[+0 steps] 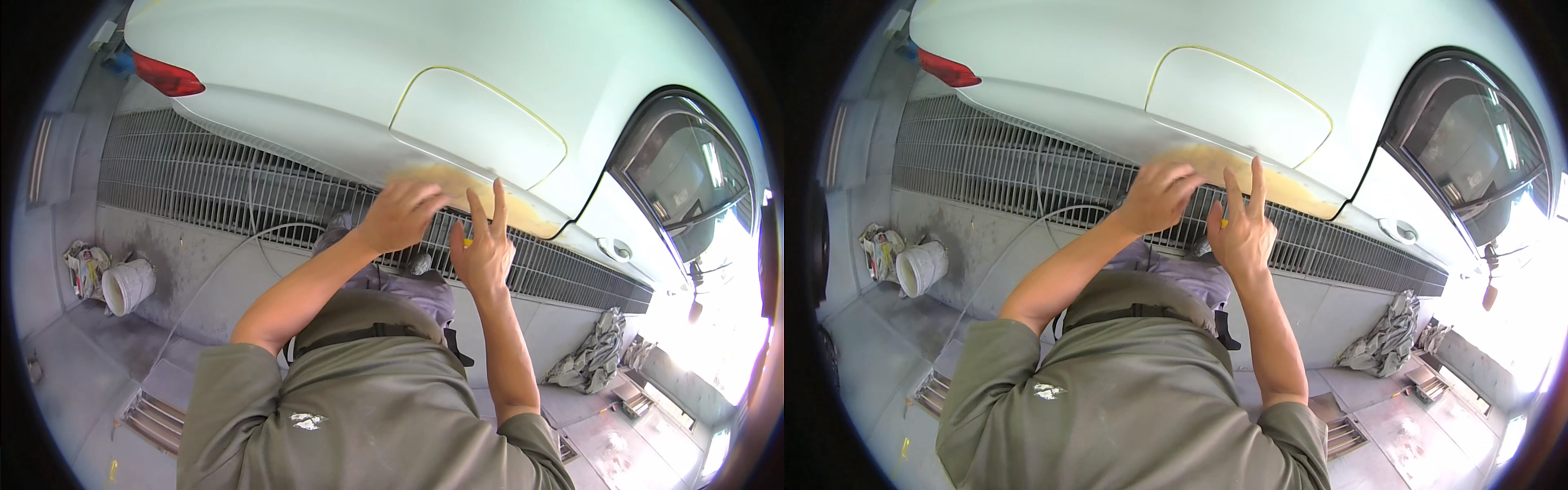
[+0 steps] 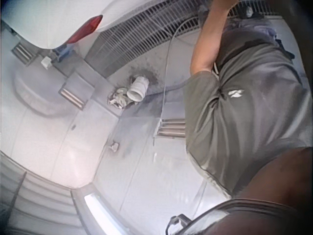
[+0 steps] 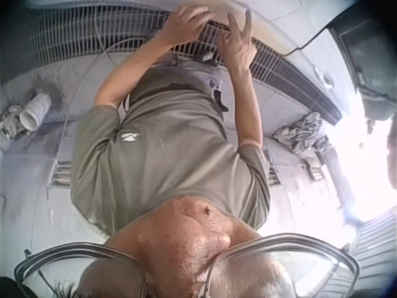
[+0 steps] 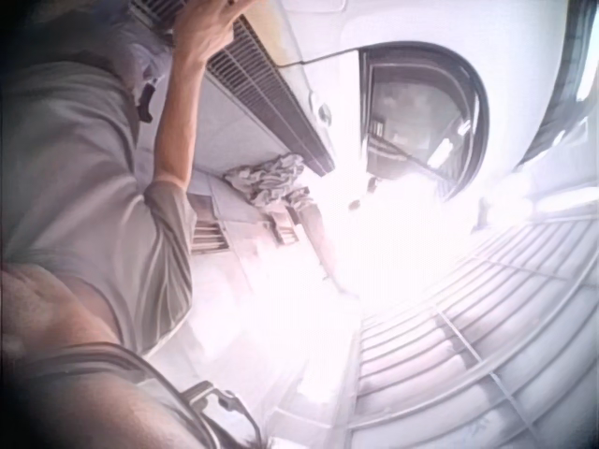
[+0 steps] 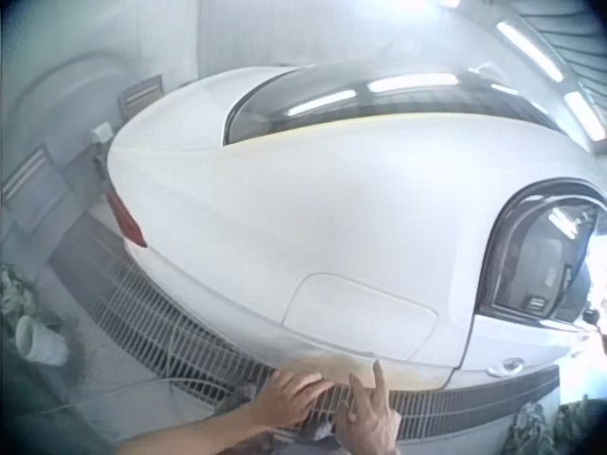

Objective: The person applies yellow masking tape around the perimeter of a white car's fuel door opening. They open and close the fuel door several times to align and smooth the tape edges, then continue taping the surrounding area.

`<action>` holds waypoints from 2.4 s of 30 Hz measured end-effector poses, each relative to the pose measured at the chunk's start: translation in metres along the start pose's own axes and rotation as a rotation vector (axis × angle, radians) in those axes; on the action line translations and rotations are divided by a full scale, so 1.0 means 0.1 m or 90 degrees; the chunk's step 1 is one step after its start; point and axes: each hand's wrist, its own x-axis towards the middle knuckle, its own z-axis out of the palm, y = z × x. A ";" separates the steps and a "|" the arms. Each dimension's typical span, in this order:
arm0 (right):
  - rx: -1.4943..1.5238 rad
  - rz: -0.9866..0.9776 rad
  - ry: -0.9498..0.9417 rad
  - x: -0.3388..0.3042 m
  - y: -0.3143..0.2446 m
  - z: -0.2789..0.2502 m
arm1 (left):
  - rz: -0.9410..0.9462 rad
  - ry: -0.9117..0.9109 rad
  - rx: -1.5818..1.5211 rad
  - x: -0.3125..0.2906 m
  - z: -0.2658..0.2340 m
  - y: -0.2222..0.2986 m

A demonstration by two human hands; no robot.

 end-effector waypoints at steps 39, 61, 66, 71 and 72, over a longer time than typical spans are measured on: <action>0.470 0.301 0.274 -0.66 0.06 0.66 | 0.650 -0.402 0.149 2.16 -0.22 0.13; 0.420 0.410 0.542 0.28 -0.12 0.61 | 1.075 -0.555 0.289 2.89 0.40 0.54; 0.432 0.449 0.636 0.41 -0.15 0.68 | 1.140 -0.513 0.281 2.89 0.47 0.59; 0.408 0.466 0.693 0.48 -0.17 0.70 | 1.144 -0.483 0.333 2.77 0.49 0.66; 0.418 0.470 0.678 0.48 -0.17 0.71 | 1.153 -0.466 0.334 2.75 0.50 0.68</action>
